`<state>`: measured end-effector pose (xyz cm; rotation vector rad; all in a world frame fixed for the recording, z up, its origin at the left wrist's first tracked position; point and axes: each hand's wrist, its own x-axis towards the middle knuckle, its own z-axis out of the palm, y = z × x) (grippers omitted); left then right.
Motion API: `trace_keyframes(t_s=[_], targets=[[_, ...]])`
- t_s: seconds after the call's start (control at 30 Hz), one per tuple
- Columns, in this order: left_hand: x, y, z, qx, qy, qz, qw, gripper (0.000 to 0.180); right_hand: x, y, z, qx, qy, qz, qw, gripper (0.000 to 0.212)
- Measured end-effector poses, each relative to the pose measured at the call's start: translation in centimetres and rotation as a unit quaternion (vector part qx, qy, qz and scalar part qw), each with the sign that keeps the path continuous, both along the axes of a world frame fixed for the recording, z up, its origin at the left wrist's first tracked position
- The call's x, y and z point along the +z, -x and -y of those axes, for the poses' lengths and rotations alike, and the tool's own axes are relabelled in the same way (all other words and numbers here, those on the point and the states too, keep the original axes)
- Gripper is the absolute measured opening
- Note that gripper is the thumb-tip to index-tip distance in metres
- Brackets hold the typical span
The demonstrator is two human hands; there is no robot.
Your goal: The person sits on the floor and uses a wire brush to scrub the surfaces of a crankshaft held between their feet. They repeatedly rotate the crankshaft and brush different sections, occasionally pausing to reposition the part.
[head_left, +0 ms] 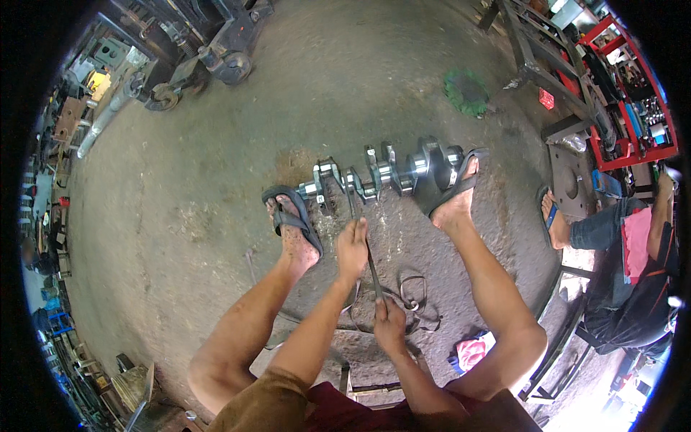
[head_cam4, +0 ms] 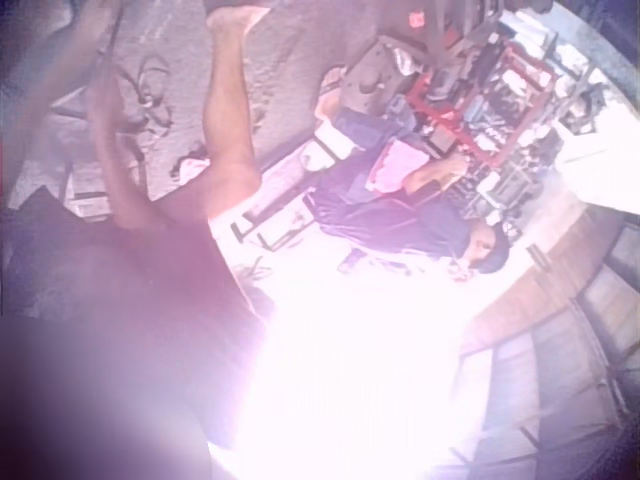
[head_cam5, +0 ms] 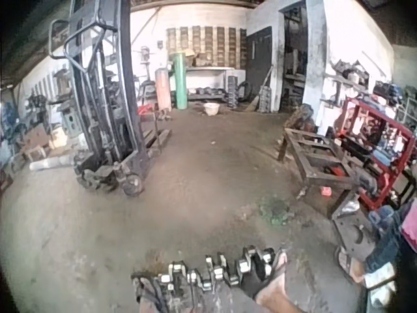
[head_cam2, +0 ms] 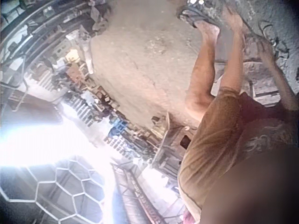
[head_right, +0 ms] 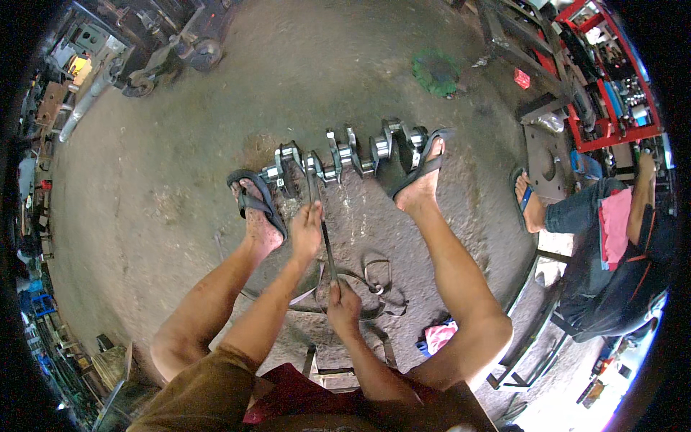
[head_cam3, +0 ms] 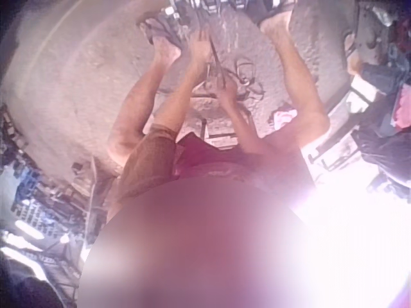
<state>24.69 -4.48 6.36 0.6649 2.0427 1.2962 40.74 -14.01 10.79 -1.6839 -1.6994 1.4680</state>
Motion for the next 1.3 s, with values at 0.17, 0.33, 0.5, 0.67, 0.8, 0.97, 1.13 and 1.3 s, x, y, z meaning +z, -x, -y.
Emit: trace_keyframes(t_s=[0.17,0.33,0.5,0.67,0.8,0.97,1.13,1.3], targets=[[6.4,10.5,-7.5,-0.058,-0.025,0.071,0.995,0.037,1.2,-2.4,3.2,0.032,0.098,0.105,0.989,0.03],[17.3,5.6,-2.7,-0.035,-0.193,0.018,0.98,0.034,-8.4,6.7,-4.2,0.004,-0.017,-0.029,0.999,0.04],[19.1,-4.1,6.9,-0.003,-0.045,0.11,0.993,0.032,-15.8,11.5,-9.1,-0.073,0.032,-0.026,0.997,0.041],[12.9,-3.9,6.2,0.011,0.055,0.125,0.991,0.037,-13.1,8.5,-7.2,-0.091,0.117,-0.094,0.985,0.031],[7.4,-3.4,5.4,0.042,-0.029,0.125,0.991,0.038,-8.0,5.9,-4.8,-0.078,0.051,-0.157,0.983,0.026],[1.4,-1.8,4.2,0.067,-0.061,0.235,0.968,0.03,-2.6,3.4,-3.3,-0.086,0.1,-0.097,0.987,0.028],[-3.7,-0.2,1.0,0.1,-0.112,0.237,0.96,0.023,-3.3,-1.0,1.0,-0.055,0.142,-0.021,0.988,0.028],[-0.8,7.6,-6.7,0.011,-0.125,0.291,0.948,0.026,-6.5,-6.1,6.7,0.048,0.074,0.149,0.985,0.027]])
